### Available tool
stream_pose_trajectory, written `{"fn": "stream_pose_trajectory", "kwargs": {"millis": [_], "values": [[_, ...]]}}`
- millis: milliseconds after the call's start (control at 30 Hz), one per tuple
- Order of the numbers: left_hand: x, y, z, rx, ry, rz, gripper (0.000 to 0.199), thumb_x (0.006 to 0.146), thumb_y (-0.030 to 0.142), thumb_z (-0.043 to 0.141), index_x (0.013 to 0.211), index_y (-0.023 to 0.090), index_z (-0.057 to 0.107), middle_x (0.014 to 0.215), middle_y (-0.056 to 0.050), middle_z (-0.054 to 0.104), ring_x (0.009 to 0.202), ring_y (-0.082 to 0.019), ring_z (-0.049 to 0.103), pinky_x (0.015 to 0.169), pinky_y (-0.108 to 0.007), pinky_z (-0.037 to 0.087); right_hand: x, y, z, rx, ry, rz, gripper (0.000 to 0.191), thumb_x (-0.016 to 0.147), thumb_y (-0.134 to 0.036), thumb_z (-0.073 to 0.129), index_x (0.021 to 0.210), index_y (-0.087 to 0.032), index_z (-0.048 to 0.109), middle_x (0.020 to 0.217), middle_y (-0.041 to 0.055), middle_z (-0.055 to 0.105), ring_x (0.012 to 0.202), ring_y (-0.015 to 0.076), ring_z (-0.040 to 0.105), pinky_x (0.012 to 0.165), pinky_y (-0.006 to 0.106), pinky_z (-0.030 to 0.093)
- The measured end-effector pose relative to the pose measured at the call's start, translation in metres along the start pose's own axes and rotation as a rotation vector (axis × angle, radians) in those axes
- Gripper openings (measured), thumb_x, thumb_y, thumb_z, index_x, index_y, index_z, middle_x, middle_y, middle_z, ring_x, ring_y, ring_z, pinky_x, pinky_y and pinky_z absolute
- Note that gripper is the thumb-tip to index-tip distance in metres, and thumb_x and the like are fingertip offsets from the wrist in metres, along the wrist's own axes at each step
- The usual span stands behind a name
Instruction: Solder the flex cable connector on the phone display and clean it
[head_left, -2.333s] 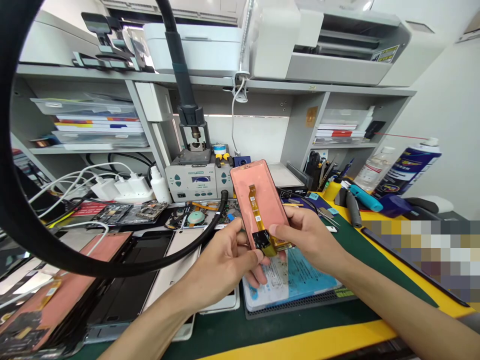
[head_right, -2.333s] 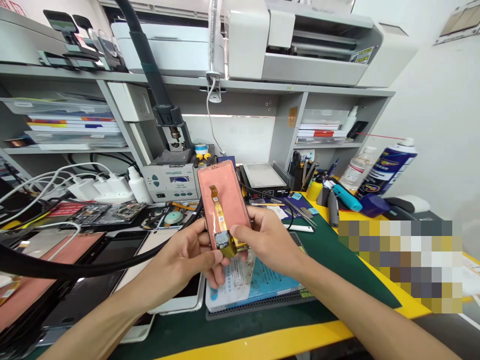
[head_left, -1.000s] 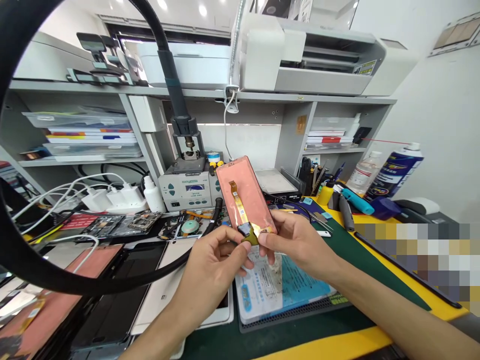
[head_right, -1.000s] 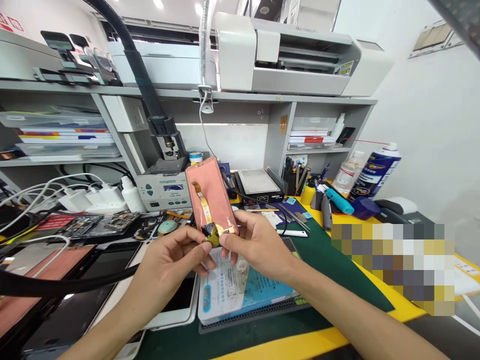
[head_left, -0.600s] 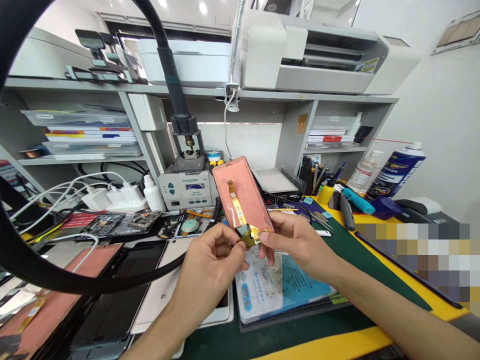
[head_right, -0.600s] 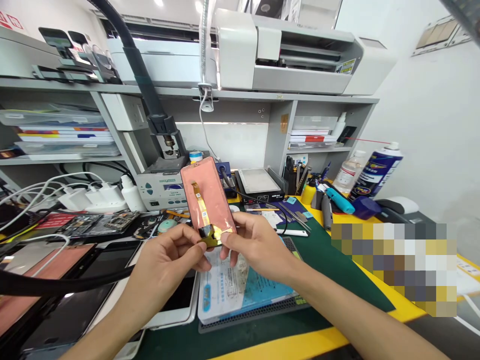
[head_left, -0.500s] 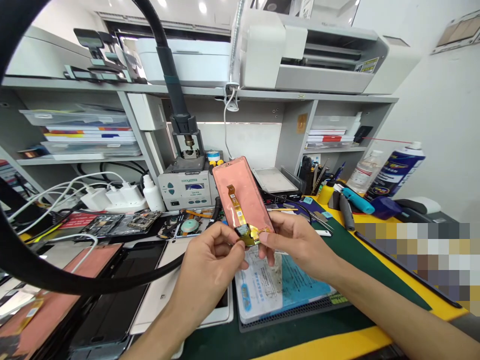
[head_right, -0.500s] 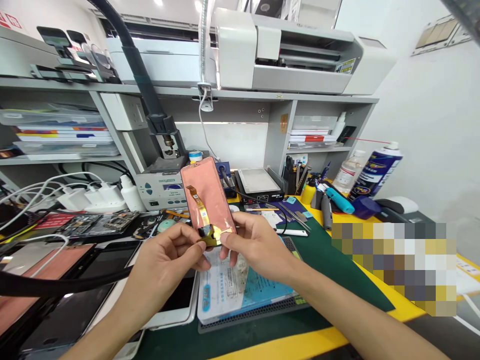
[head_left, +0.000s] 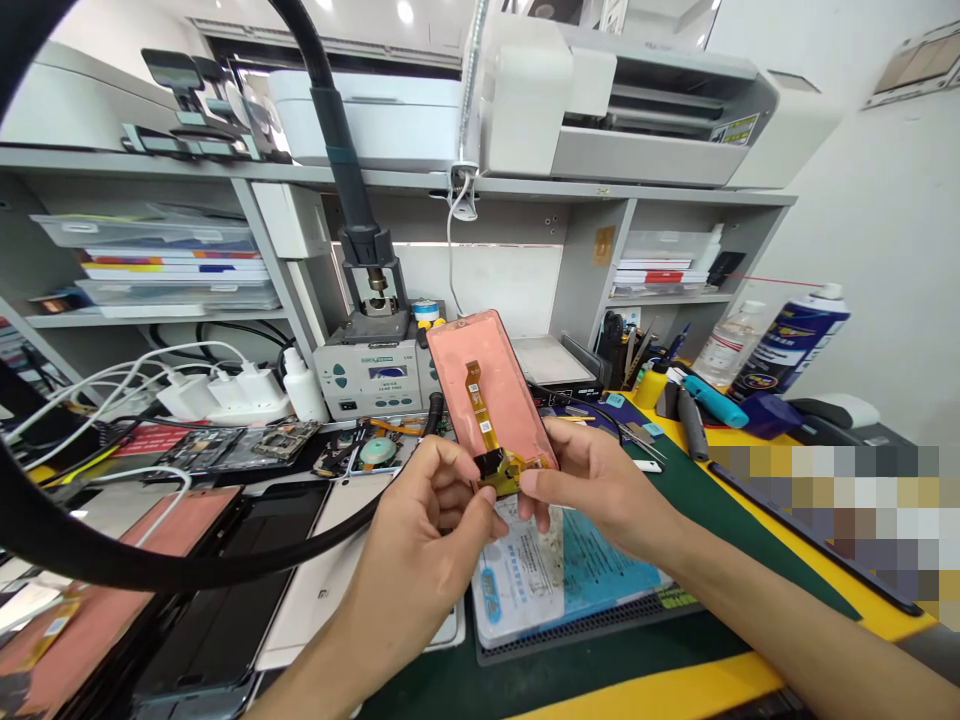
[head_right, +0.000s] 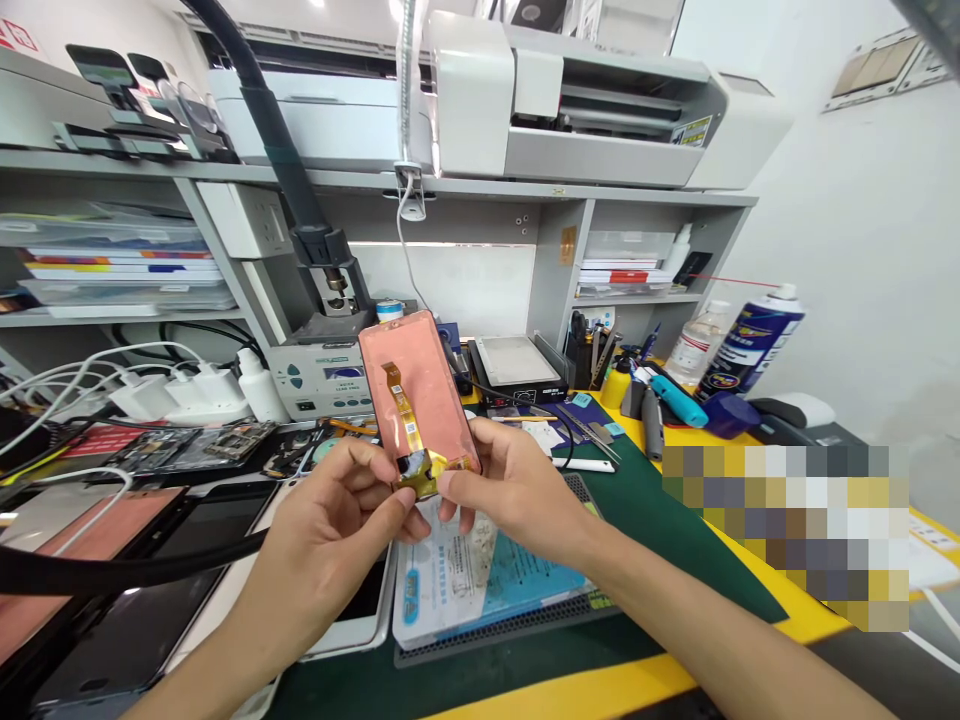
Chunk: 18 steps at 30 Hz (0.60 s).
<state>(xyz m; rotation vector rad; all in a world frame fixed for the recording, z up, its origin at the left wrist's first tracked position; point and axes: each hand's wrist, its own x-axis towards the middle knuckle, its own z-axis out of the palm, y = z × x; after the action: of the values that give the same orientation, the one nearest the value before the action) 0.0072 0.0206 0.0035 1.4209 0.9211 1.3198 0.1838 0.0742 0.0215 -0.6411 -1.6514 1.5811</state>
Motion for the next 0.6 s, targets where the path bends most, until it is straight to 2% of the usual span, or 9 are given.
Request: {"fn": "stream_pose_trajectory", "kwargs": {"millis": [100, 300, 500, 600], "values": [[-0.0008, -0.0008, 0.0003, 0.011, -0.029, 0.005, 0.013, 0.095, 0.023, 0.054, 0.092, 0.024, 0.041, 0.092, 0.000, 0.069, 0.074, -0.013, 0.064, 0.070, -0.029, 0.052, -0.0001, 0.0000, 0.0026, -0.010, 0.021, 0.029, 0.030, 0.076, -0.031, 0.078, 0.091, -0.016, 0.057, 0.071, -0.0006, 0.060, 0.061, 0.0142, 0.061, 0.049, 0.023, 0.049], [-0.0036, -0.0009, -0.0010, 0.063, -0.032, -0.016, 0.013, 0.094, 0.025, 0.054, 0.093, 0.025, 0.041, 0.097, -0.003, 0.068, 0.085, -0.018, 0.066, 0.072, -0.031, 0.052, -0.0002, 0.0007, 0.0039, -0.025, 0.019, 0.037, 0.028, 0.081, -0.037, 0.075, 0.089, -0.016, 0.057, 0.072, -0.0007, 0.061, 0.060, 0.0130, 0.061, 0.049, 0.023, 0.048], [-0.0044, -0.0028, -0.0015, 0.146, -0.030, -0.004, 0.012, 0.095, 0.028, 0.053, 0.093, 0.025, 0.042, 0.085, 0.001, 0.061, 0.073, -0.014, 0.059, 0.068, -0.029, 0.049, 0.0000, -0.0004, 0.0047, -0.056, 0.042, 0.053, 0.030, 0.080, -0.039, 0.075, 0.090, -0.016, 0.058, 0.071, 0.0004, 0.061, 0.059, 0.0138, 0.061, 0.049, 0.023, 0.047], [-0.0063, -0.0009, -0.0031, 0.207, -0.031, -0.001, 0.012, 0.095, 0.031, 0.053, 0.095, 0.026, 0.042, 0.084, 0.002, 0.058, 0.076, -0.015, 0.060, 0.068, -0.029, 0.049, 0.0006, -0.0012, 0.0054, -0.057, 0.048, 0.055, 0.030, 0.078, -0.038, 0.076, 0.088, -0.016, 0.058, 0.069, -0.0001, 0.061, 0.058, 0.0140, 0.061, 0.048, 0.023, 0.046]]}}
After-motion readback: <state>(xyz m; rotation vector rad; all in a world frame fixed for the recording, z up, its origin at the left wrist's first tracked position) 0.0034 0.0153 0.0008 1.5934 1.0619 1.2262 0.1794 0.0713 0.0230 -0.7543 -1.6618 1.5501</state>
